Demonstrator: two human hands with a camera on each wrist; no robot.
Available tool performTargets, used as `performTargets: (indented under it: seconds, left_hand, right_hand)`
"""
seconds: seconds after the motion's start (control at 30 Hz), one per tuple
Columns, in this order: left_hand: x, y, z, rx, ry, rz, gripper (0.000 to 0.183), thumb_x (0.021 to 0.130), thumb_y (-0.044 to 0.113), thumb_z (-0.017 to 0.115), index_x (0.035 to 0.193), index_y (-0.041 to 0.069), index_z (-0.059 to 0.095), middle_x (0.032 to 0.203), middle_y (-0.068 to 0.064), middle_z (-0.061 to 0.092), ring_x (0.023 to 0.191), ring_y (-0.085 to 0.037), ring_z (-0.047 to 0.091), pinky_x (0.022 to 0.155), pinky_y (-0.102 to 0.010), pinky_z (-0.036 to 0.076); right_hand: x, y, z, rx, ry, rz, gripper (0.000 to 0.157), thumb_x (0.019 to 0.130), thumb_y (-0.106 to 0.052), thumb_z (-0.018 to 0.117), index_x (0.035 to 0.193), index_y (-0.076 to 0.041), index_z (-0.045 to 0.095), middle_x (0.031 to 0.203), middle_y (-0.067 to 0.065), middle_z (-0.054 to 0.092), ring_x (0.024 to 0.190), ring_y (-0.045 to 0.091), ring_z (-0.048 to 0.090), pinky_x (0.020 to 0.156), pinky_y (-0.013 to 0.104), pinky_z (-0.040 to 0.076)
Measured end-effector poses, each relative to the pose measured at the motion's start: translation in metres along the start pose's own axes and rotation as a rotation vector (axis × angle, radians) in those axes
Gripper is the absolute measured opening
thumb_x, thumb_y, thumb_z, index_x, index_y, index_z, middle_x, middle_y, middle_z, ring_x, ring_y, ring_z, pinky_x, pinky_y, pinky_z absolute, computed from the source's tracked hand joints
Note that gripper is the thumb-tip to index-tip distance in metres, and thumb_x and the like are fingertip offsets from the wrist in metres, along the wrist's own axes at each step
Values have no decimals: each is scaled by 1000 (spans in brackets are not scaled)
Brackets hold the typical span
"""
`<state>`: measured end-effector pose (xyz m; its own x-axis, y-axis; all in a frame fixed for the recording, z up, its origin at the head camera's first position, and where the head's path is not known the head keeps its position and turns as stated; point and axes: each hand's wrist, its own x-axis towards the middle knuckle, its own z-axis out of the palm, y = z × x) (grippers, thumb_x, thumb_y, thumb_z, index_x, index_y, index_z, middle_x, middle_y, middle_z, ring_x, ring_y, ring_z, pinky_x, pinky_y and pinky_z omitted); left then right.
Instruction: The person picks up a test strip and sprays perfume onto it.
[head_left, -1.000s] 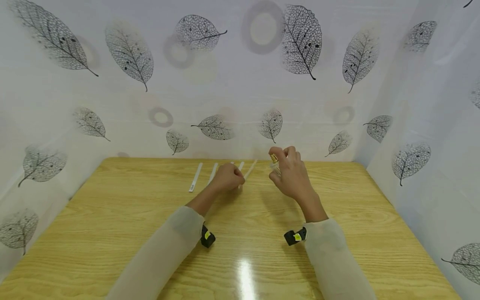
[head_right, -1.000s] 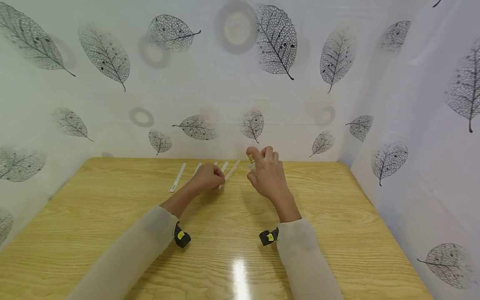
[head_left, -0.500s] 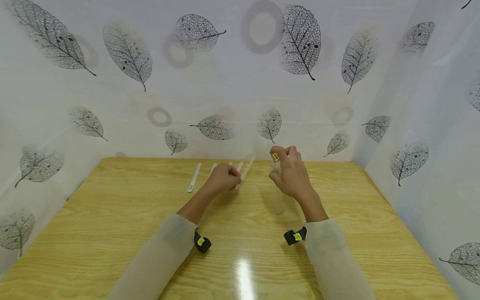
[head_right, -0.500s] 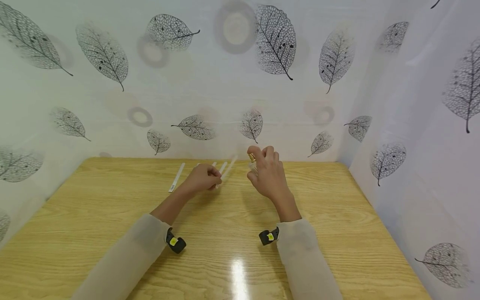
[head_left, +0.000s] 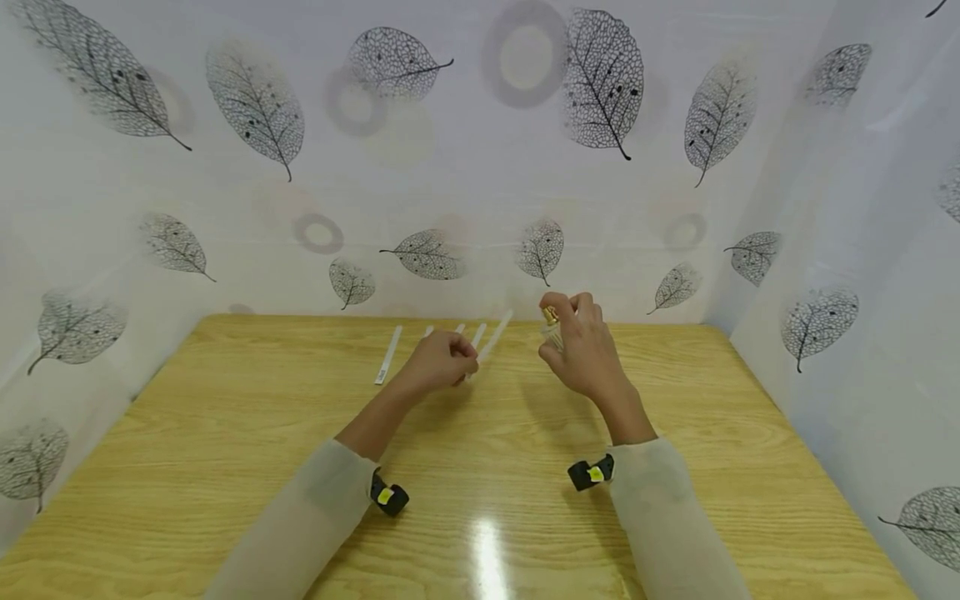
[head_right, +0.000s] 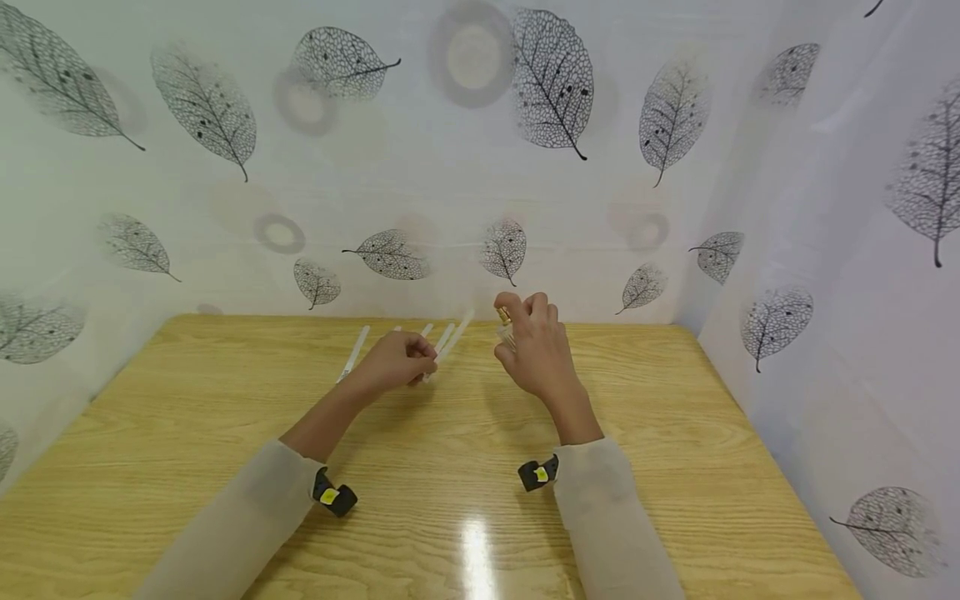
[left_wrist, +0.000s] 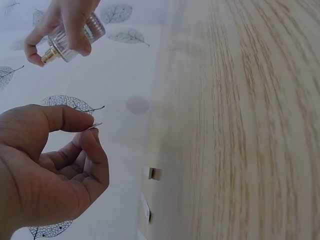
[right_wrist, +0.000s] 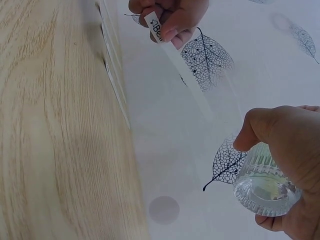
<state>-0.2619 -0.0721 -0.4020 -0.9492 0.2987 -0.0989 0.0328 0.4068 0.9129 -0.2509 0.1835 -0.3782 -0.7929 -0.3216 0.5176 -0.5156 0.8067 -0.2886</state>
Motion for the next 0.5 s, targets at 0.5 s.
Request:
performTargets:
  seconds: [0.5]
  left_hand:
    - [-17, -2, -1, -17, -57, 48, 16, 95, 12, 64, 106, 2, 68, 81, -8, 64, 65, -18, 56, 66, -39, 51]
  right_hand:
    - [0, -1, 0, 10, -11, -4, 57, 86, -6, 66, 134, -22, 40, 108, 17, 42, 86, 34, 41, 63, 42, 33]
